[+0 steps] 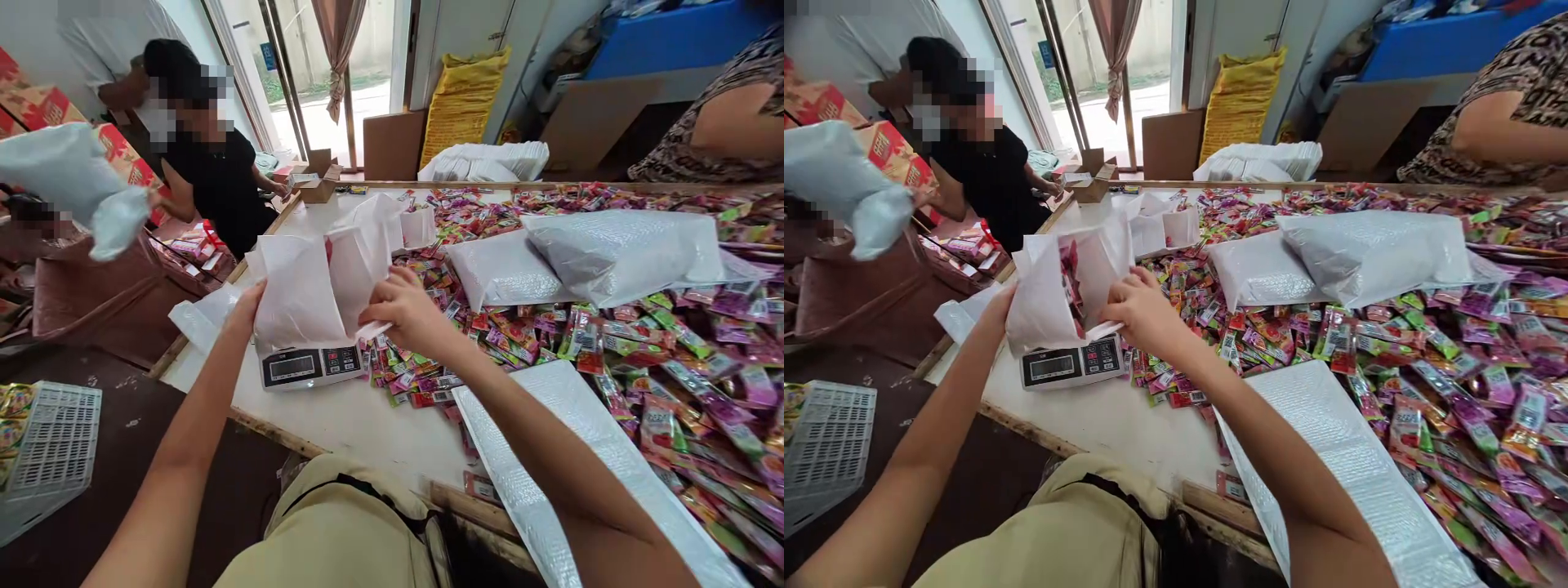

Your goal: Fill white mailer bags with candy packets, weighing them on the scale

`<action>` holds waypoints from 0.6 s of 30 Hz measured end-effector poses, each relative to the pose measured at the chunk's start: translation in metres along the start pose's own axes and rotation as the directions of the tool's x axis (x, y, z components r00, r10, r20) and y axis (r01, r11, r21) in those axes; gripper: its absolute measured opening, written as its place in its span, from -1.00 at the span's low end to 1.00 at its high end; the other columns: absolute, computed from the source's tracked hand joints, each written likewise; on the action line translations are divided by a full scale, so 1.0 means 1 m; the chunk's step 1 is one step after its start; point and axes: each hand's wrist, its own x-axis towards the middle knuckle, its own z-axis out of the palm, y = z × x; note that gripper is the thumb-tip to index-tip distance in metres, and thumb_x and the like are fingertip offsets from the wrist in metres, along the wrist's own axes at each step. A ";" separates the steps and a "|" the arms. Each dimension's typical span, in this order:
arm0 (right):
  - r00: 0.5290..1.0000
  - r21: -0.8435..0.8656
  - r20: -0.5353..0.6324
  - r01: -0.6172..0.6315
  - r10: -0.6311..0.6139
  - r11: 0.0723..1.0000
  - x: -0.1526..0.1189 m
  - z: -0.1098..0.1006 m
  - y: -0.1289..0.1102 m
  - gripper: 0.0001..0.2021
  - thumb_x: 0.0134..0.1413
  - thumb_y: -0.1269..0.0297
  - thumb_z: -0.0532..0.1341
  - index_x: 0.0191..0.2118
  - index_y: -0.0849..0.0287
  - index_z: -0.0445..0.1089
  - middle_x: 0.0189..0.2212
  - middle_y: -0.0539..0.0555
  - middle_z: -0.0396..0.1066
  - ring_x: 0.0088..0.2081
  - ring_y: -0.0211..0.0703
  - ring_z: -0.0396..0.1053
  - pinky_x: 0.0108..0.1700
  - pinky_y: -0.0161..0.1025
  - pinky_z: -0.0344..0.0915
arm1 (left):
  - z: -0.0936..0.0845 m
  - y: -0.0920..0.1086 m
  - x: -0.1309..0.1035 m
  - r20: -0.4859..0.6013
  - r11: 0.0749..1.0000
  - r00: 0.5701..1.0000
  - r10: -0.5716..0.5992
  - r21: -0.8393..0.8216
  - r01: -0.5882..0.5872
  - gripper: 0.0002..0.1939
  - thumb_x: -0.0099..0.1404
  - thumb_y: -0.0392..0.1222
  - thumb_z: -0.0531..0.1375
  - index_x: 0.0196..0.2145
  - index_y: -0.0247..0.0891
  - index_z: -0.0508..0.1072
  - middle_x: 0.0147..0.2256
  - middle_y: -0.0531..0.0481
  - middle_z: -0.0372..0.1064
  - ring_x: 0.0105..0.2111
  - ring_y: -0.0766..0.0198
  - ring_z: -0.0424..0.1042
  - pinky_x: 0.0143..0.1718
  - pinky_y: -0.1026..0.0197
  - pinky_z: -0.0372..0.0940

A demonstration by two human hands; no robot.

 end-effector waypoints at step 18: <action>0.873 0.169 -0.133 -0.447 0.470 0.878 -0.106 0.126 0.015 -0.64 0.07 0.56 0.13 -0.17 0.02 0.56 -0.17 0.09 0.50 -0.07 -0.02 0.36 0.17 0.10 0.16 | 0.000 -0.024 -0.059 -0.304 0.726 0.737 0.603 0.591 -0.351 -0.62 0.26 -0.17 0.25 0.03 -0.26 0.41 -0.02 -0.13 0.47 -0.01 0.15 0.44 0.11 0.09 0.23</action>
